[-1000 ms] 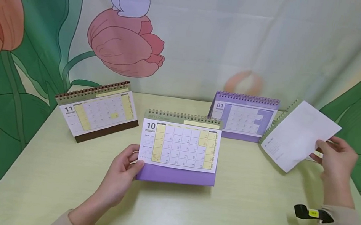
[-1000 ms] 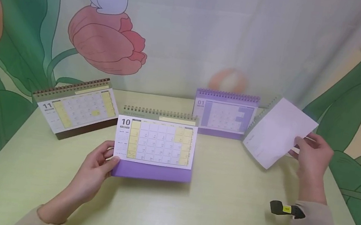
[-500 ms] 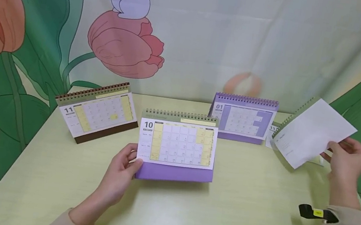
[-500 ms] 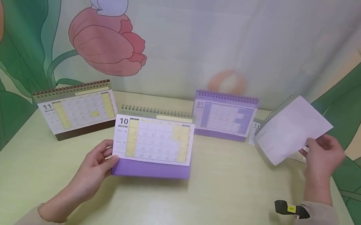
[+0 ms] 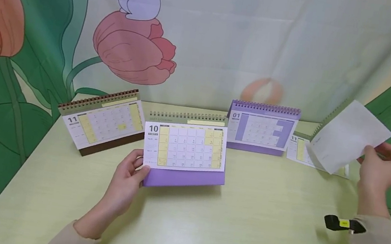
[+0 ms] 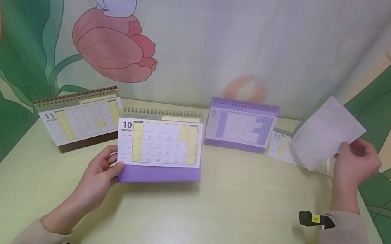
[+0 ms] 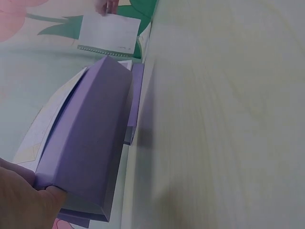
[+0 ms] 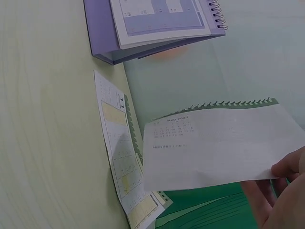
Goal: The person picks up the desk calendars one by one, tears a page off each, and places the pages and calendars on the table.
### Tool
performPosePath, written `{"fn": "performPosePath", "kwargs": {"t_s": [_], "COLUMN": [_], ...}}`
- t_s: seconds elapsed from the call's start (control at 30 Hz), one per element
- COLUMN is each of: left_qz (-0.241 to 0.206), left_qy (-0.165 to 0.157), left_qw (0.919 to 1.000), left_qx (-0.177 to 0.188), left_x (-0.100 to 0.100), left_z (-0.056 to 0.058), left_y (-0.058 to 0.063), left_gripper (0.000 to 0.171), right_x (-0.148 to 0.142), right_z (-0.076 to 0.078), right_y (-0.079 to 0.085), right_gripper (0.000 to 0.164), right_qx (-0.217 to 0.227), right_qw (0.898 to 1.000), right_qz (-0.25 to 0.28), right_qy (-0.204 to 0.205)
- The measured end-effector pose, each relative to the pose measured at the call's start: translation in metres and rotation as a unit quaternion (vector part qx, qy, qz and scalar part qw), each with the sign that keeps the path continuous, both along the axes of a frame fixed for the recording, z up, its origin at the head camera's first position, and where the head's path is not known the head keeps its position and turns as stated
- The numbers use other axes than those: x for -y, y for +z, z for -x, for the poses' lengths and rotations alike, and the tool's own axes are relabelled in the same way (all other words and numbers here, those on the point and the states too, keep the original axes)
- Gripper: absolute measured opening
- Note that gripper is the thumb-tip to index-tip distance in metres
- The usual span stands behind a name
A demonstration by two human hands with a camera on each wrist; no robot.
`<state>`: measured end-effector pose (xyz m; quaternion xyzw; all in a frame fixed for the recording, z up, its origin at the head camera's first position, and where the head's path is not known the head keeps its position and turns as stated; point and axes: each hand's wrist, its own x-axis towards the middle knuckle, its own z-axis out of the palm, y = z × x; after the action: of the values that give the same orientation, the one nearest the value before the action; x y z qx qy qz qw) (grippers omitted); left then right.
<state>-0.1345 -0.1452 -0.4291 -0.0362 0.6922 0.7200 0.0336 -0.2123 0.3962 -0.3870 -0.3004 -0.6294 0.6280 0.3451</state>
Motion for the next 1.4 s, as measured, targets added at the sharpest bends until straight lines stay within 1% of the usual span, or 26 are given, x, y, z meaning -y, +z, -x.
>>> {"fn": "performPosePath", "kwargs": {"t_s": [0.03, 0.1, 0.2, 0.27, 0.3, 0.4, 0.47, 0.6, 0.67, 0.73, 0.83, 0.9, 1.0, 1.07, 1.2, 1.33, 1.4], "left_qz": [-0.002, -0.004, -0.007, -0.010, -0.012, -0.017, -0.019, -0.018, -0.019, -0.020, -0.022, -0.023, -0.023, -0.023, -0.024, -0.025, -0.025], "left_qy": [0.001, 0.003, 0.006, 0.007, 0.006, 0.003, 0.001, 0.000, 0.000, 0.000, 0.000, -0.001, -0.003, -0.003, -0.005, -0.006, -0.006], "left_qw": [1.0000, 1.0000, 0.9999, 0.9999, 0.9999, 0.9998, 0.9998, 0.9998, 0.9998, 0.9998, 0.9997, 0.9997, 0.9997, 0.9997, 0.9997, 0.9996, 0.9996], "left_qx": [0.001, 0.003, 0.005, 0.006, 0.006, 0.007, 0.007, 0.007, 0.006, 0.006, 0.007, 0.007, 0.008, 0.009, 0.009, 0.011, 0.012], "left_x": [0.000, 0.000, 0.000, 0.000, 0.000, 0.000, 0.000, -0.001, -0.001, -0.001, -0.001, -0.001, -0.001, -0.001, 0.000, 0.000, 0.000], "left_z": [0.000, 0.000, -0.001, -0.001, -0.001, -0.001, -0.001, -0.003, -0.003, -0.004, -0.004, -0.004, -0.005, -0.005, -0.005, -0.005, -0.005], "left_y": [0.000, 0.000, 0.001, 0.001, 0.001, 0.001, 0.001, 0.000, 0.000, 0.000, 0.000, 0.000, 0.000, 0.000, 0.000, 0.000, 0.000], "left_gripper": [0.035, 0.035, 0.035, 0.035, 0.035, 0.035, 0.035, 0.035, 0.034, 0.034, 0.034, 0.034, 0.034, 0.034, 0.034, 0.034, 0.034], "right_x": [0.000, 0.001, 0.004, 0.006, 0.006, 0.005, 0.005, 0.007, 0.008, 0.009, 0.010, 0.010, 0.011, 0.012, 0.014, 0.015, 0.016], "right_z": [0.002, 0.005, 0.010, 0.013, 0.015, 0.018, 0.020, 0.023, 0.024, 0.025, 0.027, 0.027, 0.027, 0.027, 0.023, 0.020, 0.019], "right_y": [0.000, -0.002, -0.004, -0.005, -0.006, -0.009, -0.012, -0.017, -0.020, -0.023, -0.029, -0.033, -0.035, -0.035, -0.033, -0.035, -0.036], "right_gripper": [0.022, 0.022, 0.023, 0.023, 0.024, 0.018, 0.016, 0.021, 0.021, 0.022, 0.023, 0.023, 0.022, 0.023, 0.026, 0.027, 0.026], "right_qx": [0.003, 0.025, 0.065, 0.081, 0.080, 0.070, 0.055, 0.008, -0.008, -0.010, 0.004, 0.015, 0.038, 0.064, 0.110, 0.121, 0.122], "right_qw": [1.000, 0.997, 0.986, 0.976, 0.973, 0.962, 0.952, 0.927, 0.911, 0.898, 0.878, 0.869, 0.857, 0.848, 0.821, 0.797, 0.789], "right_qz": [-0.014, -0.065, -0.139, -0.185, -0.200, -0.248, -0.287, -0.365, -0.402, -0.432, -0.475, -0.494, -0.514, -0.525, -0.553, -0.577, -0.584], "right_qy": [-0.009, -0.034, -0.068, -0.084, -0.087, -0.091, -0.092, -0.091, -0.088, -0.077, -0.052, -0.030, 0.002, 0.028, 0.086, 0.129, 0.142]}}
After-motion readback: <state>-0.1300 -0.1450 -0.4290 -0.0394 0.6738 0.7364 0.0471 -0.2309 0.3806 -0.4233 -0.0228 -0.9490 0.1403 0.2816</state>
